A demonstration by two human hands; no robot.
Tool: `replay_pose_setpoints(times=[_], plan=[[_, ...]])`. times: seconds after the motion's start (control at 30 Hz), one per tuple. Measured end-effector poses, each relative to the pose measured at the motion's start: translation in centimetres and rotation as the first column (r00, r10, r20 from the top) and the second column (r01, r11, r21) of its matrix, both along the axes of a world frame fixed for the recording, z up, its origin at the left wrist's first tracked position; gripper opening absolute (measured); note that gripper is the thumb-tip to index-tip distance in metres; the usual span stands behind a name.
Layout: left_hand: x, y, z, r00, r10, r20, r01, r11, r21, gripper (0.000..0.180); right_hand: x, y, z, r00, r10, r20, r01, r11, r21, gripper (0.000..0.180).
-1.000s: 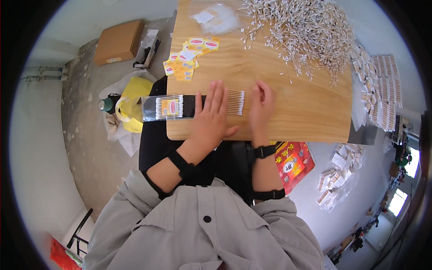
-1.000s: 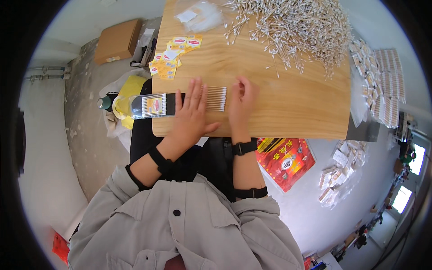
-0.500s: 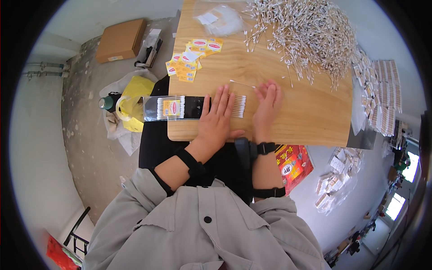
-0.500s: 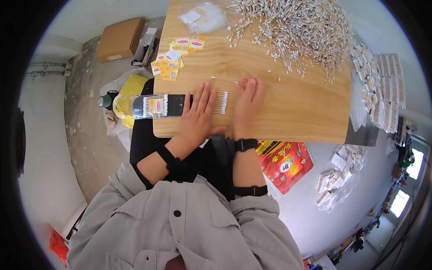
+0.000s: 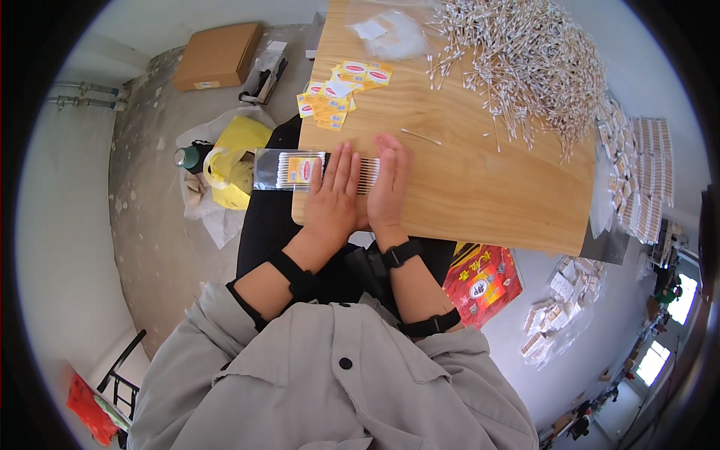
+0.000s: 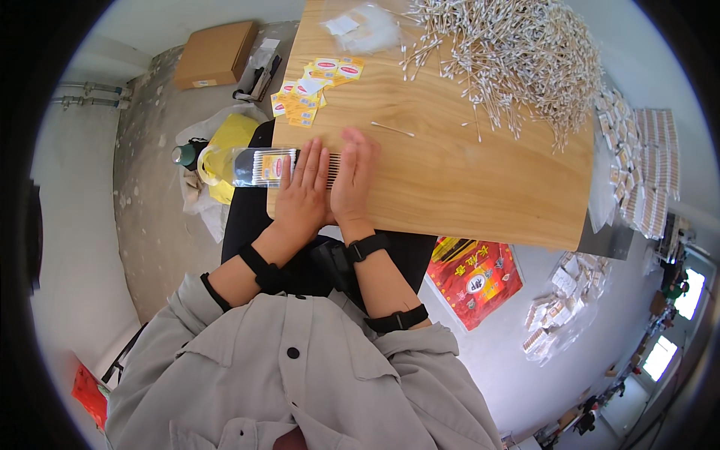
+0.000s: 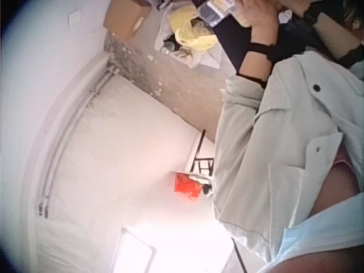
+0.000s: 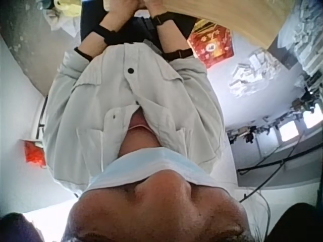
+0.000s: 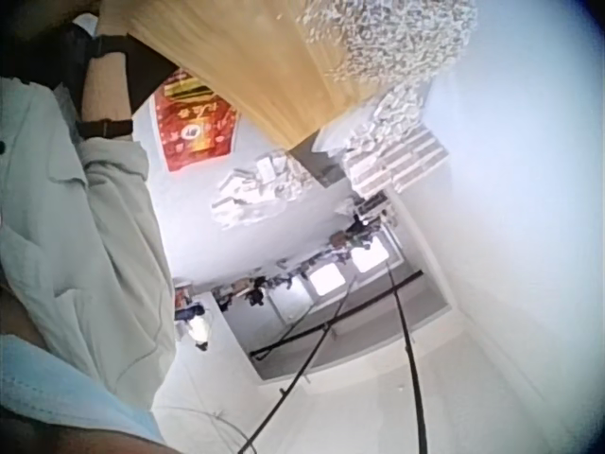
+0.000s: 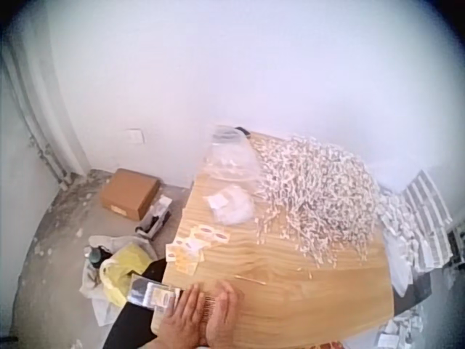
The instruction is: The person sits on the floor and packs cotton swabs into small plastic sleeves. They gather loose swabs from a pile on a wooden board, align them, and insert them into clear plastic packaging. The person then seals the packages and places them on the table.
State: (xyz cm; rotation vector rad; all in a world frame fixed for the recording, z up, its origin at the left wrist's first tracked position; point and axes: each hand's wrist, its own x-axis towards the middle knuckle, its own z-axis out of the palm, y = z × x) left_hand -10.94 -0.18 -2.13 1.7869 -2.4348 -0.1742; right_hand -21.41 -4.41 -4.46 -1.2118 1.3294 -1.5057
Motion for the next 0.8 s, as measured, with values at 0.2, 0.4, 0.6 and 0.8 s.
replay_pose_setpoints(times=[0.2,0.4,0.6,0.8], plan=[[0.8,0.4,0.6,0.997,0.044,-0.061,-0.04,0.997,0.062,0.11,-0.7,-0.2,2.1,0.751,-0.216,-0.624,0.149,0.976,-0.158,0.038],[0.6,0.2,0.4,1.0,0.03,0.0,-0.03,0.998,0.059,0.108,-0.3,-0.8,0.8,0.464,-0.174,-0.868,0.03,0.983,-0.181,0.046],[0.9,0.3,0.2,0.997,0.027,-0.067,-0.023,0.998,0.061,0.102,0.1,-0.8,0.8,0.483,-0.107,-0.869,-0.014,0.991,-0.13,0.046],[1.0,0.3,-0.3,0.996,0.026,-0.082,-0.023,0.999,0.035,0.101,0.3,-1.7,0.7,0.521,-0.126,-0.844,0.021,0.991,-0.135,0.042]])
